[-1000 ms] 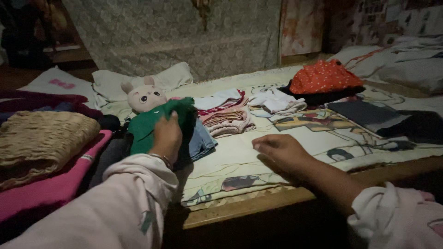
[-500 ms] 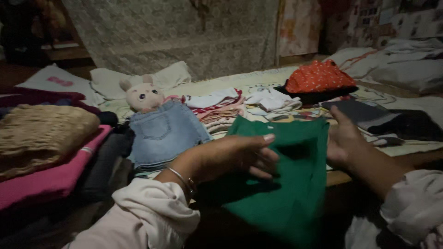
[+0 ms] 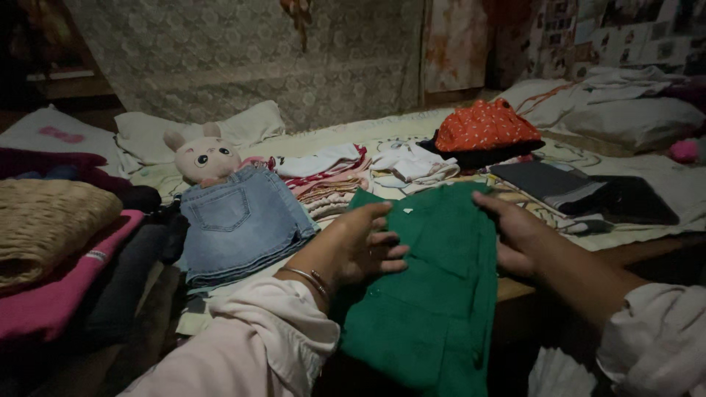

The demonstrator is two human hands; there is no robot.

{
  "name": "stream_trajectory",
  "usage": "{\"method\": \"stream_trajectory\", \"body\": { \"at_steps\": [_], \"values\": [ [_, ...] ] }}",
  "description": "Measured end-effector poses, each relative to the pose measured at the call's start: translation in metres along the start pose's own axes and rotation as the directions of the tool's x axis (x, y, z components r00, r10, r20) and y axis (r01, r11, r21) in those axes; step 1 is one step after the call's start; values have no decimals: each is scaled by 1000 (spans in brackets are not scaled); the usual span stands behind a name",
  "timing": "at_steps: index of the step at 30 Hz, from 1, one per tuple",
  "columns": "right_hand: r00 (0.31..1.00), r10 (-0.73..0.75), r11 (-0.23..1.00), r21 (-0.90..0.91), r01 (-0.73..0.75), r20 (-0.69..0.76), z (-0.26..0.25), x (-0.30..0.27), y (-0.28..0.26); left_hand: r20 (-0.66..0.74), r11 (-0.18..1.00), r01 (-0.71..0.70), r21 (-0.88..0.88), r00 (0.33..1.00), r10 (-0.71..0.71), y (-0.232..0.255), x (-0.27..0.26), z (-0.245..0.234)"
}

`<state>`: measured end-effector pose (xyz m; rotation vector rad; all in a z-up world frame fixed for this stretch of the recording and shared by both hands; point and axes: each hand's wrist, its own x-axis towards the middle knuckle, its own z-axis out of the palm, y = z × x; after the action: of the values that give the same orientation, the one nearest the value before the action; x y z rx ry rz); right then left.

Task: The person folds different pieces of clothing one at a time on a surface, smoothing the fabric with their hands and stacking them on top of other folded items.

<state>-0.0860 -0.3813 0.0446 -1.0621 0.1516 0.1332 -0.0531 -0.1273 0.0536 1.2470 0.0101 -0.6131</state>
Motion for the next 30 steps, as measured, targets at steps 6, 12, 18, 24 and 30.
{"method": "stream_trajectory", "body": {
  "at_steps": [6,12,18,24,30],
  "values": [
    [996,33,930,-363,-59,-79,39,-23,11,-79,989,-7,-146,997,-5,0,-18,-3],
    [999,-19,767,-641,31,25,57,-18,0,88,978,-74,-194,992,92,-18,-1,-16],
    [999,34,579,-815,13,40,85,-17,-25,21,975,-128,-180,991,134,-24,-10,-15],
    [997,29,133,-989,64,69,114,-5,-27,23,974,-191,-120,981,195,-31,1,-21],
    [996,57,-2,-998,67,67,121,3,-25,-37,974,-224,-30,974,223,-36,8,-22]
  ]
}}
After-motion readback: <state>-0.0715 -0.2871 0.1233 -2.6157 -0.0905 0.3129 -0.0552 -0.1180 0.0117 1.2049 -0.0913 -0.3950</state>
